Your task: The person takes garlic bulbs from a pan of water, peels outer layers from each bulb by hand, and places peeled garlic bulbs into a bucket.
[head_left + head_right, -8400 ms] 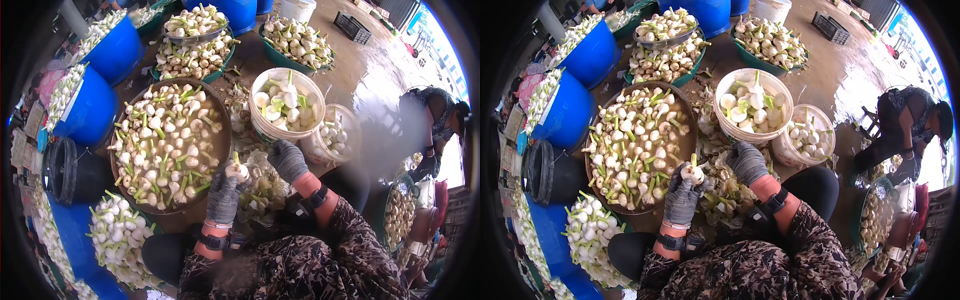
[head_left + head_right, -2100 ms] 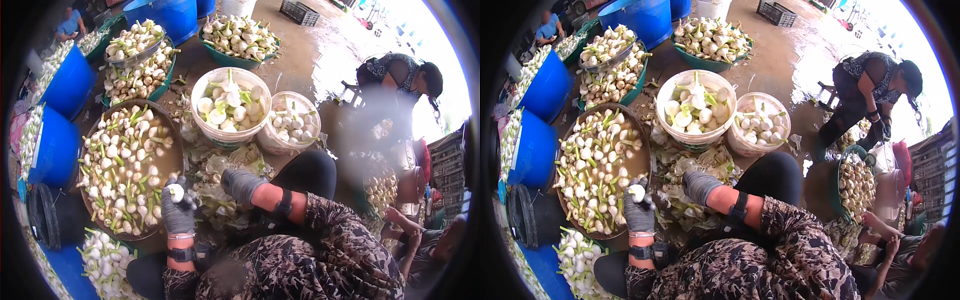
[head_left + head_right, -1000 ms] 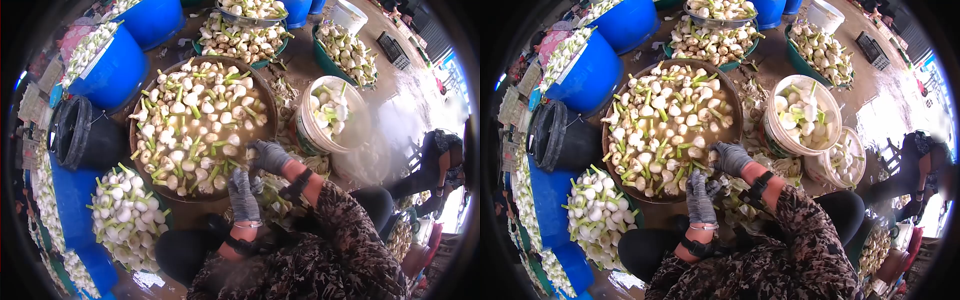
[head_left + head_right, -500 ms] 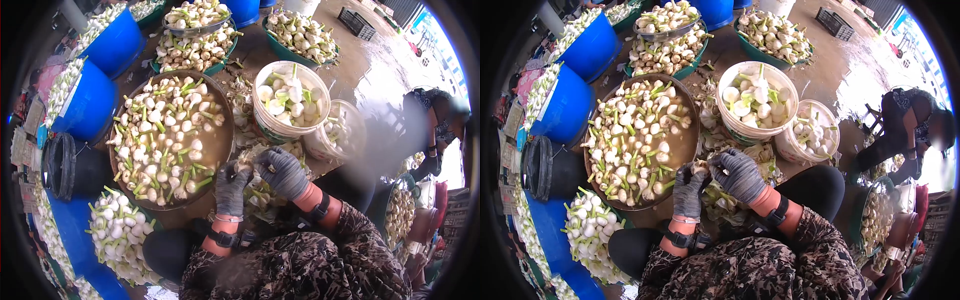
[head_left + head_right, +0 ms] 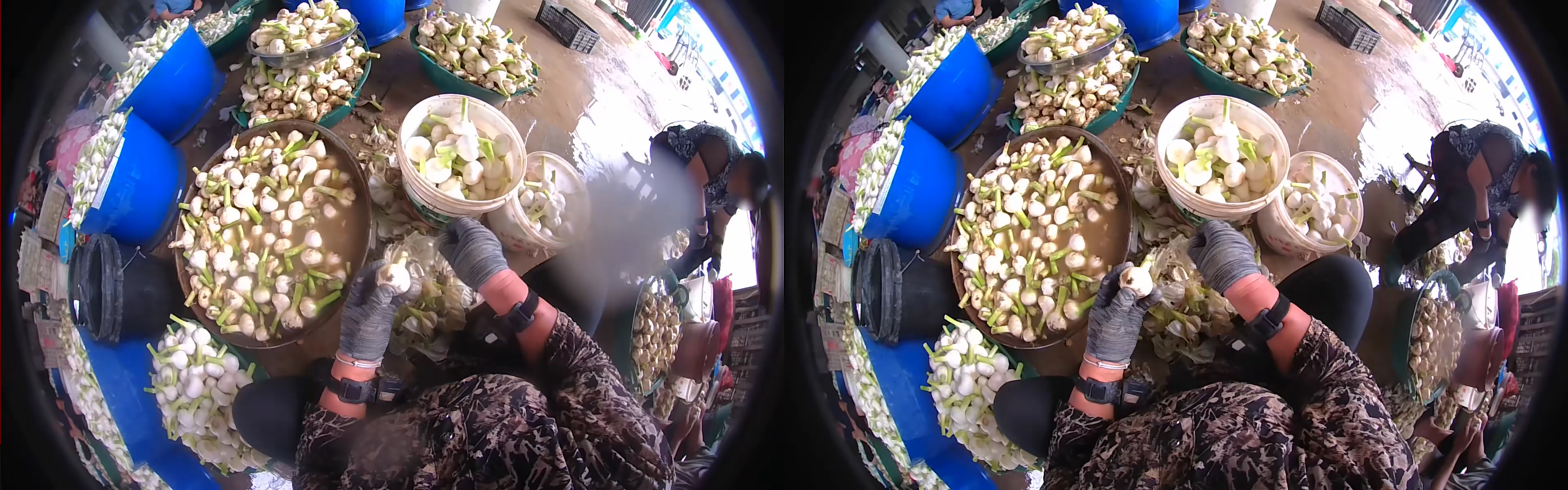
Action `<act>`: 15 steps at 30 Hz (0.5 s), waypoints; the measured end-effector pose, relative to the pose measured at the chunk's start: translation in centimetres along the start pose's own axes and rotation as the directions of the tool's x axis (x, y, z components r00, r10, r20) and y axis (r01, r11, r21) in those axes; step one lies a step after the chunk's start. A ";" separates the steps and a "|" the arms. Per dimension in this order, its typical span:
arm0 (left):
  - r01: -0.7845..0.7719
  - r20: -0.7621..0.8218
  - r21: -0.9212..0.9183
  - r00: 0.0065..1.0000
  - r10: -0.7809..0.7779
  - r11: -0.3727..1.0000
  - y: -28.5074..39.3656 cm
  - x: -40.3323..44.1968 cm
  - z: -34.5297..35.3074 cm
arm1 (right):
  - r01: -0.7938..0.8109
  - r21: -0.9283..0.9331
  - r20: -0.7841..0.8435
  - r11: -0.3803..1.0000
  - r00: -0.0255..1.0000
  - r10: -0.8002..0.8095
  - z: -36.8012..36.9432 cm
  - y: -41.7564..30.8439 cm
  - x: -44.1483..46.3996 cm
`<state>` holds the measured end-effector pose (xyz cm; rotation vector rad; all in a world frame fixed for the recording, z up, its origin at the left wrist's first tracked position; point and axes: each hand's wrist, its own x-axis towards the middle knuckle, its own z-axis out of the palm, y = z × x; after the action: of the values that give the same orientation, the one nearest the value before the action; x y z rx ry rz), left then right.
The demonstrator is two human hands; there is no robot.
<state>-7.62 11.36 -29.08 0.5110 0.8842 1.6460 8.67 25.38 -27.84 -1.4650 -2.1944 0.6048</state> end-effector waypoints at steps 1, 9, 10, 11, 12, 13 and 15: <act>-0.005 0.000 -0.002 1.000 0.005 1.000 0.4 0.0 0.1 | -0.024 -0.038 -0.005 0.999 1.000 0.024 -0.1 0.5 0.2; 0.113 0.028 0.229 0.992 -0.123 0.967 0.6 0.3 0.5 | 0.601 0.087 0.105 0.795 0.788 -0.607 -2.9 -5.2 -1.9; 0.119 0.019 0.262 0.992 -0.128 0.958 0.6 0.2 0.3 | 0.605 0.092 0.089 0.791 0.786 -0.612 -2.6 -4.9 -1.9; 0.116 0.013 0.262 0.992 -0.124 0.958 0.9 0.0 0.6 | 0.609 0.096 0.090 0.787 0.782 -0.617 -2.4 -4.8 -2.1; 0.158 -0.024 0.263 0.987 -0.158 0.952 1.2 -0.1 0.9 | 0.600 0.125 0.061 0.790 0.790 -0.610 -2.2 -4.6 -2.2; 0.203 -0.060 0.262 0.979 -0.194 0.944 1.3 -0.2 1.0 | 0.588 0.153 0.033 0.794 0.800 -0.599 -2.1 -4.6 -2.4; 0.226 -0.038 0.254 0.974 -0.223 0.941 1.1 -0.2 0.7 | 0.594 0.103 0.046 0.798 0.798 -0.601 -2.3 -4.8 -2.5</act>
<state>-7.76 11.32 -27.80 0.5581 1.1279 1.3344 7.29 21.72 -23.50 -0.6311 -2.4743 0.5190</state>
